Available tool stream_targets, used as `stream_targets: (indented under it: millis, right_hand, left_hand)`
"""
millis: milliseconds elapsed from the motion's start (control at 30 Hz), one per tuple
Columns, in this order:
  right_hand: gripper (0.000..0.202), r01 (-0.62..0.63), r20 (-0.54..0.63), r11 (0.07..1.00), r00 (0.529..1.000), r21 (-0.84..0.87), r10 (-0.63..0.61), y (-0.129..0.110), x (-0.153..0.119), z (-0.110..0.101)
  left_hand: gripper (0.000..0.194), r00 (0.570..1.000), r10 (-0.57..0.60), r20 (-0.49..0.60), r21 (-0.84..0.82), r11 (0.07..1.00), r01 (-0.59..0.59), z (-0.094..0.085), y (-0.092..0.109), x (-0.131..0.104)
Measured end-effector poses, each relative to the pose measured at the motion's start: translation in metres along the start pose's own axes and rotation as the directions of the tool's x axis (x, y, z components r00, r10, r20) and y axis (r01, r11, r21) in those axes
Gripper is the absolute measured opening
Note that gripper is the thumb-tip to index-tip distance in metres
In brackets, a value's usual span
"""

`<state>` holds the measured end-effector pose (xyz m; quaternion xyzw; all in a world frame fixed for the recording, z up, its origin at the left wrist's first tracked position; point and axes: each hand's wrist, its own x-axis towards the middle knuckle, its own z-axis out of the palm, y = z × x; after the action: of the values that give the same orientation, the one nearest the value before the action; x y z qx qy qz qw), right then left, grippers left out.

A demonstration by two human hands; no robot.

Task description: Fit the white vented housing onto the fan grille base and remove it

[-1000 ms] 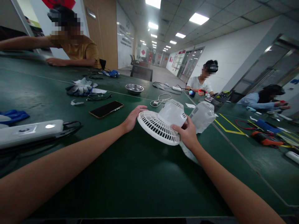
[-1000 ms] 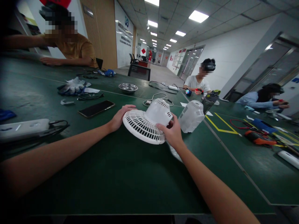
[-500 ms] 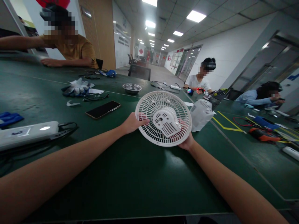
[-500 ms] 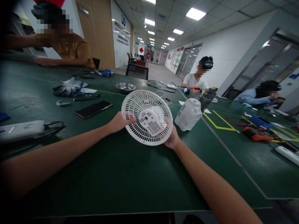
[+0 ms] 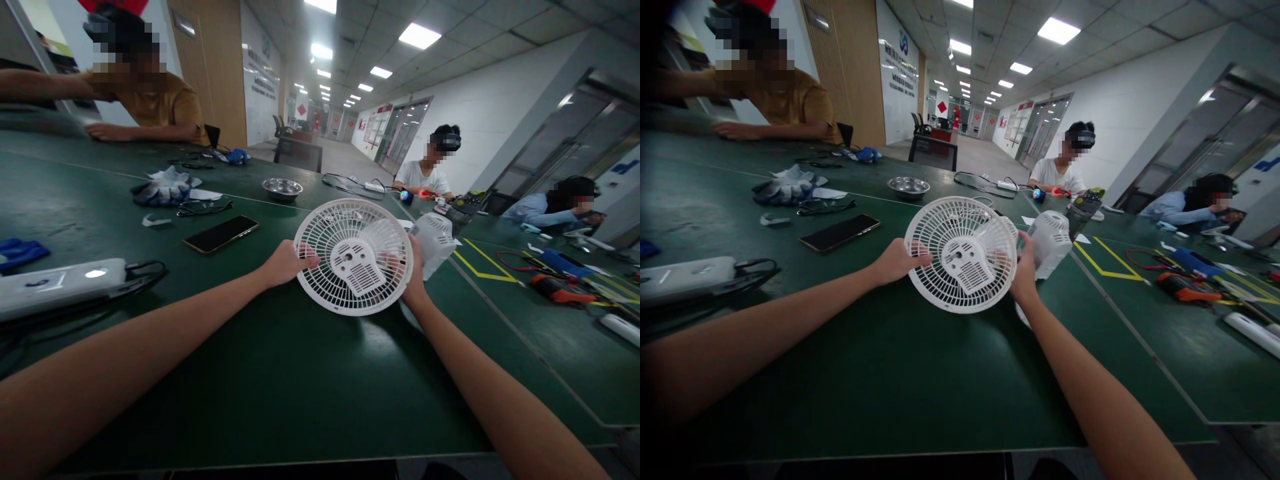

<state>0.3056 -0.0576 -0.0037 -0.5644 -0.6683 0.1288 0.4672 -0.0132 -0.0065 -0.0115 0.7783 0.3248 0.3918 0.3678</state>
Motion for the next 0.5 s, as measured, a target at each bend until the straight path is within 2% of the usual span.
stream_targets:
  millis: [100,167,267,367,500]
  right_hand:
    - [0.084,-0.061,-0.175,0.993,0.984,-0.096,0.043,0.003,0.0,-0.015]
    - [0.079,-0.071,-0.222,0.971,0.975,-0.229,0.019,0.002,-0.001,-0.019]
    - [0.067,-0.068,-0.172,0.92,0.985,-0.385,0.001,0.0,0.0,-0.018]
    - [0.058,-0.069,-0.108,0.899,0.994,-0.432,0.025,-0.001,0.001,-0.014]
    - [0.052,-0.051,-0.145,0.886,0.989,-0.462,-0.019,-0.002,0.001,-0.014]
  left_hand:
    - [0.024,0.999,-0.053,0.008,0.006,0.999,0.053,0.0,-0.004,0.001]
    - [0.023,0.996,-0.09,0.016,0.003,0.996,0.09,0.001,-0.005,0.001]
    - [0.023,0.993,-0.113,0.027,-0.004,0.994,0.113,0.001,-0.004,0.002]
    - [0.023,0.991,-0.132,0.018,-0.013,0.991,0.132,0.0,-0.002,0.003]
    - [0.025,0.99,-0.135,0.032,0.008,0.991,0.135,-0.005,-0.006,0.005]
